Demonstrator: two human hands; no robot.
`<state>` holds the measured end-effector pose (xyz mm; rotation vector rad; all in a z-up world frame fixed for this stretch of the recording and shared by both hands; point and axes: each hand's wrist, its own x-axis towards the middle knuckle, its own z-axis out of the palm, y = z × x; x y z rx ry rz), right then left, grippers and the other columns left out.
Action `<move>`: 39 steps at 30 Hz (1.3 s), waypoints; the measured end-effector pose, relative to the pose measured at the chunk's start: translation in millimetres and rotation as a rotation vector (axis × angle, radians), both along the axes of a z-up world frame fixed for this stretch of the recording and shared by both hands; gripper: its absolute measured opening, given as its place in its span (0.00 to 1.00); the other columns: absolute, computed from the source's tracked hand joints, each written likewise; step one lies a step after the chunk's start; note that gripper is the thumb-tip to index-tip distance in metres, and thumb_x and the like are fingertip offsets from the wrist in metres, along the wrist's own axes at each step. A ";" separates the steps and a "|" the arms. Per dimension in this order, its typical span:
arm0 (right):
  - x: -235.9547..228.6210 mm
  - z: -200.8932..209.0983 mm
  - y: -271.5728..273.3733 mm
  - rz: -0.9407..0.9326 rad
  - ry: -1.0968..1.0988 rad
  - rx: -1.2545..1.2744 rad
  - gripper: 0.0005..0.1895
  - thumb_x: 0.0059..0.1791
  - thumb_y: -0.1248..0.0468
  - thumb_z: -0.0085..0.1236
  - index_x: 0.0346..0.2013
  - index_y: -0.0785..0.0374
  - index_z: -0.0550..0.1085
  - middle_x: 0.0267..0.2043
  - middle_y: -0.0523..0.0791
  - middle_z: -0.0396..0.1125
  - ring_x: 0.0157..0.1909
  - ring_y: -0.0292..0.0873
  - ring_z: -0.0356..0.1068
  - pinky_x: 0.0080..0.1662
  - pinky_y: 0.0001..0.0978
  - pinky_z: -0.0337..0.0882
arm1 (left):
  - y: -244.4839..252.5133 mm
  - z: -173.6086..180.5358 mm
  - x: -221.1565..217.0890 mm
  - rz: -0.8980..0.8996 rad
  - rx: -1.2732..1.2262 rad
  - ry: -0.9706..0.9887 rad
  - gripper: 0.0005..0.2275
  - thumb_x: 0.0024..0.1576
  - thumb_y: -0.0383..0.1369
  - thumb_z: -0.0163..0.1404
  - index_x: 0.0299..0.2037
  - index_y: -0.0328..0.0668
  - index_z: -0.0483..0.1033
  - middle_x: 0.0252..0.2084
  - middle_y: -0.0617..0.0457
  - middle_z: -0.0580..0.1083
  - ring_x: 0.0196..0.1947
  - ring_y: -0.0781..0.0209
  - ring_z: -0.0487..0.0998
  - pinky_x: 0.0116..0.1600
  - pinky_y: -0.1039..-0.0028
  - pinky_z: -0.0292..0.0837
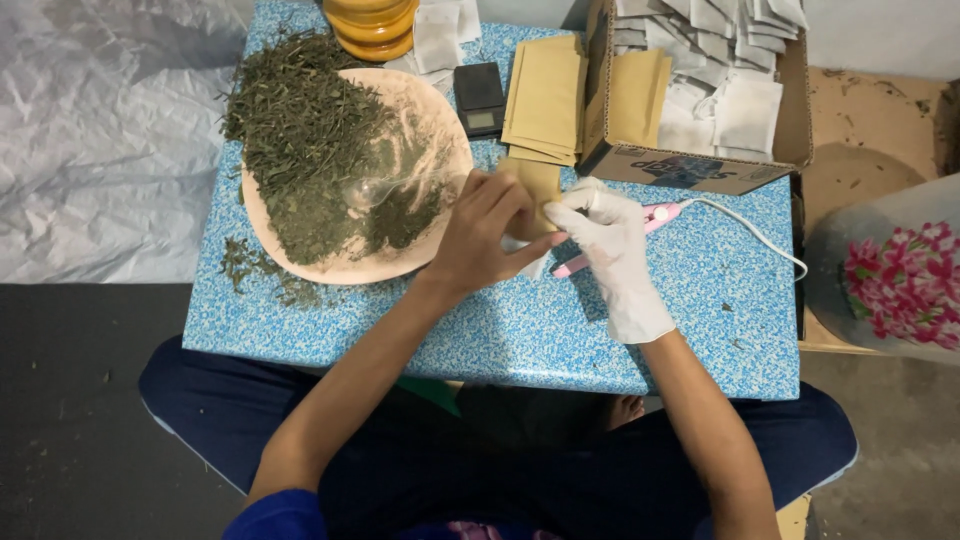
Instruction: Sealing small paper bags using a handheld heat sealer
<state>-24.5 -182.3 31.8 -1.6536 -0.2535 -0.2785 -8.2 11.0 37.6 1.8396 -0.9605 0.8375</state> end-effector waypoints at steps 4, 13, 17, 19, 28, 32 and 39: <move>-5.3 11.7 3.0 0.056 0.087 0.063 0.11 0.48 0.69 0.73 0.23 0.63 0.81 0.28 0.45 0.69 0.38 0.36 0.66 0.48 0.31 0.68 | 3.7 4.5 2.1 -0.058 -0.046 0.063 0.18 0.55 0.41 0.69 0.32 0.48 0.67 0.31 0.59 0.66 0.33 0.58 0.74 0.50 0.69 0.67; -28.2 70.5 21.0 0.129 0.108 0.105 0.10 0.48 0.68 0.72 0.25 0.65 0.79 0.29 0.46 0.69 0.39 0.36 0.67 0.47 0.30 0.67 | 3.7 17.7 -3.2 -0.062 -0.040 0.030 0.16 0.55 0.36 0.65 0.32 0.47 0.65 0.32 0.57 0.64 0.35 0.55 0.73 0.49 0.67 0.65; -30.5 69.2 21.1 0.134 0.159 0.159 0.08 0.48 0.68 0.72 0.26 0.64 0.79 0.30 0.45 0.69 0.40 0.36 0.68 0.48 0.29 0.67 | 5.7 12.9 -1.0 -0.057 -0.020 0.028 0.15 0.54 0.32 0.64 0.33 0.48 0.65 0.33 0.59 0.64 0.34 0.57 0.72 0.48 0.67 0.65; -22.8 46.6 14.8 0.130 0.166 0.179 0.08 0.47 0.70 0.73 0.27 0.64 0.79 0.31 0.45 0.69 0.41 0.36 0.68 0.48 0.30 0.67 | 5.6 14.2 -1.9 -0.060 -0.018 0.032 0.14 0.55 0.32 0.63 0.33 0.48 0.65 0.34 0.59 0.64 0.35 0.57 0.72 0.48 0.68 0.64; -5.2 -1.5 1.3 0.129 0.093 0.155 0.08 0.45 0.71 0.75 0.28 0.68 0.80 0.34 0.47 0.69 0.43 0.39 0.69 0.48 0.32 0.70 | 5.6 10.5 -4.5 -0.002 0.013 0.030 0.13 0.54 0.32 0.61 0.34 0.46 0.65 0.35 0.53 0.67 0.32 0.51 0.75 0.44 0.67 0.67; -6.0 2.4 5.0 0.121 0.060 0.173 0.08 0.44 0.72 0.77 0.29 0.68 0.81 0.34 0.47 0.70 0.43 0.40 0.71 0.49 0.33 0.71 | 5.6 15.4 -6.7 0.016 0.027 0.002 0.13 0.51 0.30 0.62 0.32 0.46 0.65 0.34 0.52 0.69 0.29 0.52 0.74 0.41 0.67 0.69; -11.0 28.2 17.4 0.156 -0.095 0.114 0.08 0.45 0.73 0.76 0.28 0.69 0.80 0.30 0.49 0.71 0.39 0.44 0.72 0.47 0.36 0.72 | 1.8 13.9 -6.4 0.044 0.016 -0.021 0.12 0.50 0.30 0.60 0.29 0.48 0.65 0.28 0.55 0.65 0.23 0.55 0.69 0.34 0.69 0.68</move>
